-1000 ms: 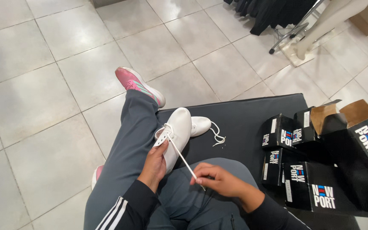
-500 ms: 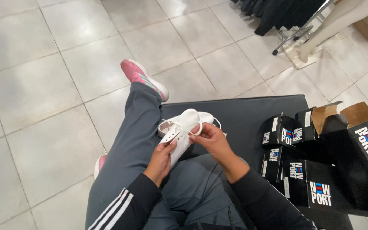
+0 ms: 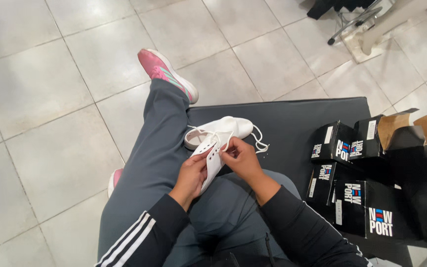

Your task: The person laces a pair of white shoes. They take the shoes out of a box, thread a lace through the eyelets of each shoe one by one, and place the shoes on a bench.

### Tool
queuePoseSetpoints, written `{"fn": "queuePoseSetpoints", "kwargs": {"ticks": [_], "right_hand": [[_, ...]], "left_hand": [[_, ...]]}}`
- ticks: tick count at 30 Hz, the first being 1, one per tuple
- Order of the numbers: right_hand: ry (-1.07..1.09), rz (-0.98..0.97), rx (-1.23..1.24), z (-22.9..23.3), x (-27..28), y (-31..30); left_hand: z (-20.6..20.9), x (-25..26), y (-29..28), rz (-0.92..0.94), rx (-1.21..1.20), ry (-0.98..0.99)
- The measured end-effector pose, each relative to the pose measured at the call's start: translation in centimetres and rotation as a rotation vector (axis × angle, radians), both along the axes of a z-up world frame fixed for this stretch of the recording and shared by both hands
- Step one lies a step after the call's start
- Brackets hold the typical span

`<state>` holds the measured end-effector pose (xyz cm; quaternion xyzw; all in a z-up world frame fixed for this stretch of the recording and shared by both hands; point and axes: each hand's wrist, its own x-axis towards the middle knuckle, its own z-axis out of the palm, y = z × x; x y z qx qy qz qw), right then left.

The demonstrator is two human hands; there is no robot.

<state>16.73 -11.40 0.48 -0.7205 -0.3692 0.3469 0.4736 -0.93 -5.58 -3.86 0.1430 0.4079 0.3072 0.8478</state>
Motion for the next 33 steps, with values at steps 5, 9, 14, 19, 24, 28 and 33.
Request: {"fn": "queuePoseSetpoints", "kwargs": {"ticks": [5,9,14,19,24,28,33], "right_hand": [[-0.046,0.002,-0.113,-0.7,0.2,0.0],[-0.135,0.068,-0.138,-0.3,0.0,-0.3],[-0.446,0.340,-0.215,1.0,0.6,-1.7],[-0.411,0.380,-0.236,5.5,1.0,-4.0],[-0.681,0.138,-0.010,6.8,0.8,-5.3],[-0.949,0.398,0.015,5.8,-1.2,-3.9],[-1.011,0.462,-0.251,5.4,-1.9,-3.4]], "left_hand": [[-0.9,0.5,-0.6,-0.037,0.053,0.082],[-0.8,0.5,-1.0,-0.068,0.044,0.059],[-1.6,0.9,-1.9,-0.206,-0.032,0.022],[-0.4,0.4,-2.5,-0.328,0.095,0.205],[2.5,0.5,-3.4,-0.399,0.104,0.258],[-0.8,0.5,-4.7,-0.308,0.032,0.134],[-2.7,-0.2,-4.8,-0.212,-0.038,0.001]]}}
